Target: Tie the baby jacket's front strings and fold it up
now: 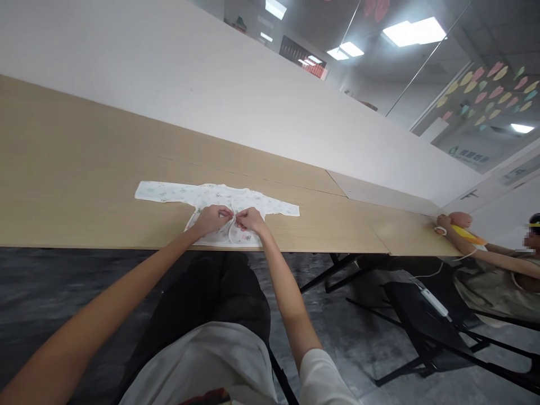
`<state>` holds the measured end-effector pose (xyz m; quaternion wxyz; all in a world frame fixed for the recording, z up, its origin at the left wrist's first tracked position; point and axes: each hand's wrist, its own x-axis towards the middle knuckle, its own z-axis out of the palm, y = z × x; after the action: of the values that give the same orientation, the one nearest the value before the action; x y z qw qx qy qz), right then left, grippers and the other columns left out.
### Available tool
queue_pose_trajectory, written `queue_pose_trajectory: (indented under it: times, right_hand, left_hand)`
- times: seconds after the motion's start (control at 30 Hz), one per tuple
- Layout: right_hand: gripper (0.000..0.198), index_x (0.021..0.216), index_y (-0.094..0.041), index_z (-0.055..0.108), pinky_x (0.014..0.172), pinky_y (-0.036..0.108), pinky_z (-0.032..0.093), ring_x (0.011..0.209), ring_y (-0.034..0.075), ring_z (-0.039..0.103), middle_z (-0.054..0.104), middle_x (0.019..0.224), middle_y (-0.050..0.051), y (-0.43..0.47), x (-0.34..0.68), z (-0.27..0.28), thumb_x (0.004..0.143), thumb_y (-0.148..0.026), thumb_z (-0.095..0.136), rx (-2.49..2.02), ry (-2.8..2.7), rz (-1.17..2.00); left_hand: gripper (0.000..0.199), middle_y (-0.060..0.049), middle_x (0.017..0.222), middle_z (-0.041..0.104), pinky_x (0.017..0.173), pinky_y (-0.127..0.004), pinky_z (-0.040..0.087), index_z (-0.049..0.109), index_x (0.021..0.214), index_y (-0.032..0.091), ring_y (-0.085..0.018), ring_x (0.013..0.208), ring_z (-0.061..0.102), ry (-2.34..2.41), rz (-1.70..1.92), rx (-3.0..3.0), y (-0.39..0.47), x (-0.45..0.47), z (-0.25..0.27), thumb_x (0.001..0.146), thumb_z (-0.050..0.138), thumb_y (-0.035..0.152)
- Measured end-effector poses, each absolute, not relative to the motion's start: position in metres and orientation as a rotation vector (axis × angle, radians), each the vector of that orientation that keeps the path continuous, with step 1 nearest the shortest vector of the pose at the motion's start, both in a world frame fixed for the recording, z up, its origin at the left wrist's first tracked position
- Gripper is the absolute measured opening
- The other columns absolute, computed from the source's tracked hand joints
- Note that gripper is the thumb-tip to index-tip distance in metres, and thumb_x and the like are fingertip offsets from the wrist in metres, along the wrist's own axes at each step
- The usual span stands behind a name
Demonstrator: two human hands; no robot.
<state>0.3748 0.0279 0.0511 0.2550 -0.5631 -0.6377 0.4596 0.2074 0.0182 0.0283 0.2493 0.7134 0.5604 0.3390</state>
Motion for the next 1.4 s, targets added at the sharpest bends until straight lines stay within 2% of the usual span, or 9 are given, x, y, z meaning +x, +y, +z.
queue_pose_trajectory:
  times: [0.17, 0.33, 0.47, 0.63, 0.73, 0.87, 1.1, 1.27, 1.4]
  right_hand:
    - [0.016, 0.063, -0.015, 0.070, 0.054, 0.019, 0.045, 0.043, 0.009, 0.052, 0.056, 0.046, -0.004, 0.026, 0.371, 0.048, 0.078, -0.012, 0.065, -1.564, -1.832, 1.027]
    - [0.019, 0.060, -0.017, 0.069, 0.061, 0.020, 0.045, 0.048, 0.010, 0.057, 0.054, 0.042, -0.004, 0.028, 0.369, 0.041, 0.079, -0.017, 0.066, -1.569, -1.919, 0.890]
    - [0.019, 0.058, -0.017, 0.067, 0.061, 0.020, 0.047, 0.047, 0.010, 0.057, 0.056, 0.044, -0.004, 0.032, 0.369, 0.036, 0.076, -0.013, 0.062, -1.586, -1.881, 0.945]
    - [0.019, 0.055, -0.017, 0.064, 0.060, 0.021, 0.049, 0.046, 0.011, 0.057, 0.058, 0.047, -0.002, 0.035, 0.370, 0.033, 0.072, -0.010, 0.057, -1.576, -1.816, 1.038]
    - [0.020, 0.055, -0.017, 0.062, 0.055, 0.021, 0.048, 0.045, 0.011, 0.057, 0.058, 0.047, -0.002, 0.033, 0.370, 0.035, 0.073, -0.008, 0.056, -1.568, -1.816, 1.057]
    - [0.020, 0.060, -0.017, 0.062, 0.055, 0.021, 0.047, 0.042, 0.011, 0.055, 0.055, 0.045, -0.003, 0.033, 0.369, 0.037, 0.077, -0.010, 0.057, -1.592, -1.865, 0.996]
    - [0.008, 0.078, -0.017, 0.069, 0.061, 0.020, 0.045, 0.043, 0.010, 0.053, 0.051, 0.042, -0.007, 0.033, 0.369, 0.039, 0.083, -0.016, 0.063, -1.629, -1.964, 0.874]
    - [0.009, 0.078, -0.018, 0.068, 0.063, 0.019, 0.043, 0.051, 0.010, 0.056, 0.051, 0.043, -0.007, 0.028, 0.369, 0.043, 0.085, -0.019, 0.062, -1.656, -2.009, 0.820]
    - [0.009, 0.076, -0.019, 0.066, 0.065, 0.020, 0.042, 0.064, 0.011, 0.059, 0.063, 0.061, -0.003, 0.024, 0.368, 0.042, 0.085, -0.021, 0.065, -1.658, -2.026, 0.733]
  left_hand:
    - [0.030, -0.006, 0.092, 0.077, 0.079, -0.031, 0.052, 0.077, 0.085, 0.021, -0.025, 0.085, 0.070, 1.542, 0.923, 1.892, 0.019, 0.206, 0.027, 0.072, 0.055, 0.038]
    - [0.031, -0.007, 0.086, 0.076, 0.076, -0.031, 0.049, 0.077, 0.083, 0.023, -0.026, 0.083, 0.068, 1.670, 0.834, 2.014, 0.022, 0.208, 0.024, 0.076, 0.053, 0.041]
    - [0.032, -0.009, 0.085, 0.075, 0.072, -0.032, 0.047, 0.075, 0.081, 0.021, -0.027, 0.080, 0.066, 1.744, 0.753, 2.091, 0.024, 0.209, 0.021, 0.077, 0.049, 0.039]
    - [0.030, -0.010, 0.082, 0.073, 0.073, -0.034, 0.046, 0.073, 0.078, 0.020, -0.028, 0.079, 0.066, 1.805, 0.623, 2.127, 0.024, 0.208, 0.020, 0.078, 0.048, 0.038]
    - [0.028, -0.009, 0.091, 0.074, 0.078, -0.034, 0.047, 0.073, 0.084, 0.021, -0.028, 0.087, 0.067, 1.790, 0.667, 2.159, 0.023, 0.206, 0.019, 0.076, 0.049, 0.033]
    - [0.040, -0.008, 0.105, 0.074, 0.085, -0.031, 0.048, 0.075, 0.103, 0.020, -0.025, 0.093, 0.066, 1.707, 0.782, 2.204, 0.024, 0.202, 0.017, 0.073, 0.049, 0.026]
    - [0.050, -0.011, 0.110, 0.069, 0.085, -0.033, 0.048, 0.069, 0.126, 0.018, -0.024, 0.093, 0.065, 1.693, 0.707, 2.336, 0.022, 0.201, 0.014, 0.085, 0.044, 0.030]
    - [0.040, -0.012, 0.110, 0.069, 0.086, -0.038, 0.047, 0.074, 0.117, 0.023, -0.029, 0.104, 0.063, 1.750, 0.645, 2.514, 0.014, 0.206, 0.016, 0.091, 0.044, 0.032]
    - [0.036, -0.014, 0.109, 0.068, 0.086, -0.042, 0.046, 0.074, 0.115, 0.024, -0.031, 0.103, 0.063, 1.818, 0.539, 2.679, 0.005, 0.207, 0.020, 0.093, 0.046, 0.031]
